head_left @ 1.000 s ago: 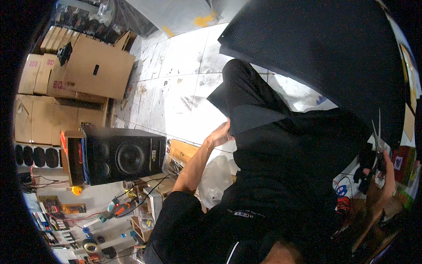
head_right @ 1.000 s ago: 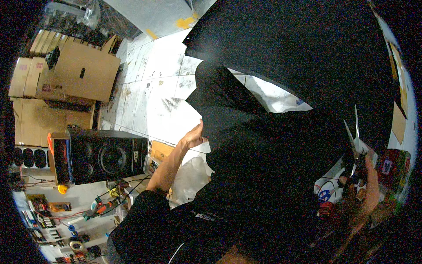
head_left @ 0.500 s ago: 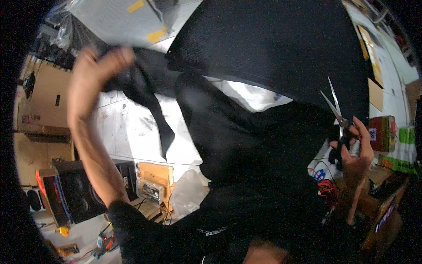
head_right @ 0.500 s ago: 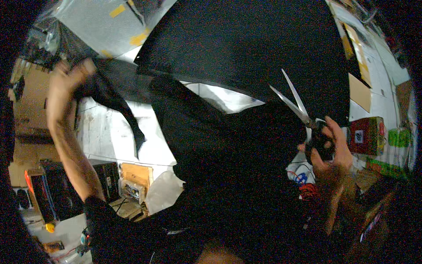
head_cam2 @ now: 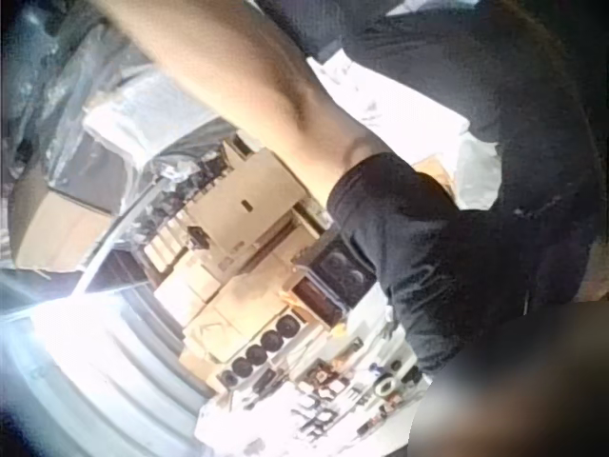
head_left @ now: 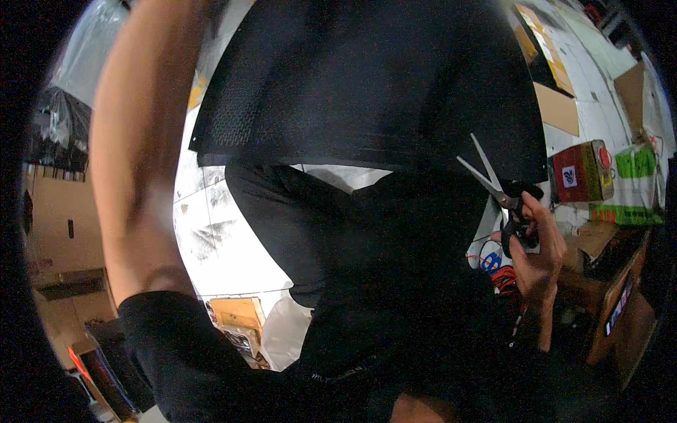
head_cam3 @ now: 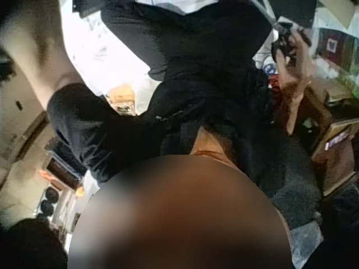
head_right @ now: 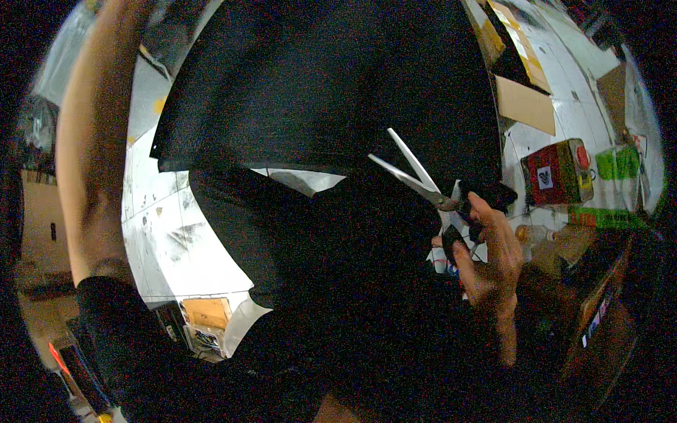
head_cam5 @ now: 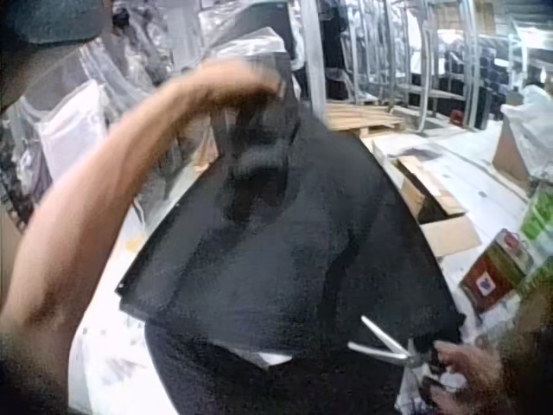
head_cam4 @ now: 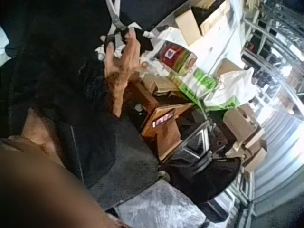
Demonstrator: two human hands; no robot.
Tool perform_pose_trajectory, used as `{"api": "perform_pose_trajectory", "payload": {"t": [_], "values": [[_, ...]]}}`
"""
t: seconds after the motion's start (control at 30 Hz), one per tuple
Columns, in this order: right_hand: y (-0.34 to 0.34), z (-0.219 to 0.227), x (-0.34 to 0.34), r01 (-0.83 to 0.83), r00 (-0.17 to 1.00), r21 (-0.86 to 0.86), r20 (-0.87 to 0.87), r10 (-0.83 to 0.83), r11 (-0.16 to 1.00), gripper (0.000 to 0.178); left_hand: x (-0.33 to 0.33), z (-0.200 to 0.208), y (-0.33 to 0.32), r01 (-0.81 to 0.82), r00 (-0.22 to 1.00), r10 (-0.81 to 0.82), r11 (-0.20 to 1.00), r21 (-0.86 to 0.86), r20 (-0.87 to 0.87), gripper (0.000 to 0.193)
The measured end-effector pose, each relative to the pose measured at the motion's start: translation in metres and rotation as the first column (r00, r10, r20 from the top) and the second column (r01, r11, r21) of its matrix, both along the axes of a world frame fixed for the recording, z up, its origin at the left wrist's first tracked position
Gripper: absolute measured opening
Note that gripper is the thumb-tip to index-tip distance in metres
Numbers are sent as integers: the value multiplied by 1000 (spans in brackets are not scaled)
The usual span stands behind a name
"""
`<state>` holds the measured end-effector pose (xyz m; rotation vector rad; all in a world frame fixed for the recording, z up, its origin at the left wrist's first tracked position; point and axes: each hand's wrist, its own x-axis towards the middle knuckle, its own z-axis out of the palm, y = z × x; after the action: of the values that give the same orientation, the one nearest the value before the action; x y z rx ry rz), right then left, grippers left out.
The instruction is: The person uses a pair of scissors to cut a large piece of black textured fabric. They hold the fabric with one hand and cut along the edge with the other, trimming the material in a workshop setting.
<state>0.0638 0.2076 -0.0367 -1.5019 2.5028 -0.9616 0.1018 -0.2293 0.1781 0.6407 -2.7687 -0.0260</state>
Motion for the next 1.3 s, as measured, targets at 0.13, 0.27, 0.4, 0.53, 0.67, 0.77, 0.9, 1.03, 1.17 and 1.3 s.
{"api": "perform_pose_trajectory", "payload": {"t": [0.13,0.27,0.4,0.53,0.67,0.77,0.9,1.03,1.17,1.3], "values": [[9,-6,-12,-99,981,36,-165,104,994,65,20,-64,11,-249,890,107,928,277,443,53],[19,9,-20,-111,886,276,-407,220,955,74,64,-152,52,245,934,-293,942,-230,-203,34],[16,3,-25,-146,877,318,-397,271,937,74,108,-196,137,433,873,-432,900,-50,-226,34],[11,-6,-27,-135,883,313,-392,257,940,68,122,-229,168,444,858,-439,895,-46,-267,43],[8,-7,-30,-162,859,328,-418,296,931,71,113,-243,161,512,803,-475,859,9,-360,39],[5,-10,-31,-163,846,323,-440,301,932,71,106,-237,155,575,777,-528,817,47,-342,24],[0,-12,-33,-180,808,319,-491,324,931,68,98,-227,153,540,837,-451,773,334,-309,14],[-3,-4,-32,-177,809,330,-487,328,927,66,94,-220,147,499,866,-436,750,434,-244,14],[12,13,-31,-139,838,306,-471,276,942,67,94,-218,152,495,869,-441,775,394,-225,25],[20,16,-25,-133,832,320,-478,281,938,69,96,-225,163,499,860,-447,838,221,-248,48]]}}
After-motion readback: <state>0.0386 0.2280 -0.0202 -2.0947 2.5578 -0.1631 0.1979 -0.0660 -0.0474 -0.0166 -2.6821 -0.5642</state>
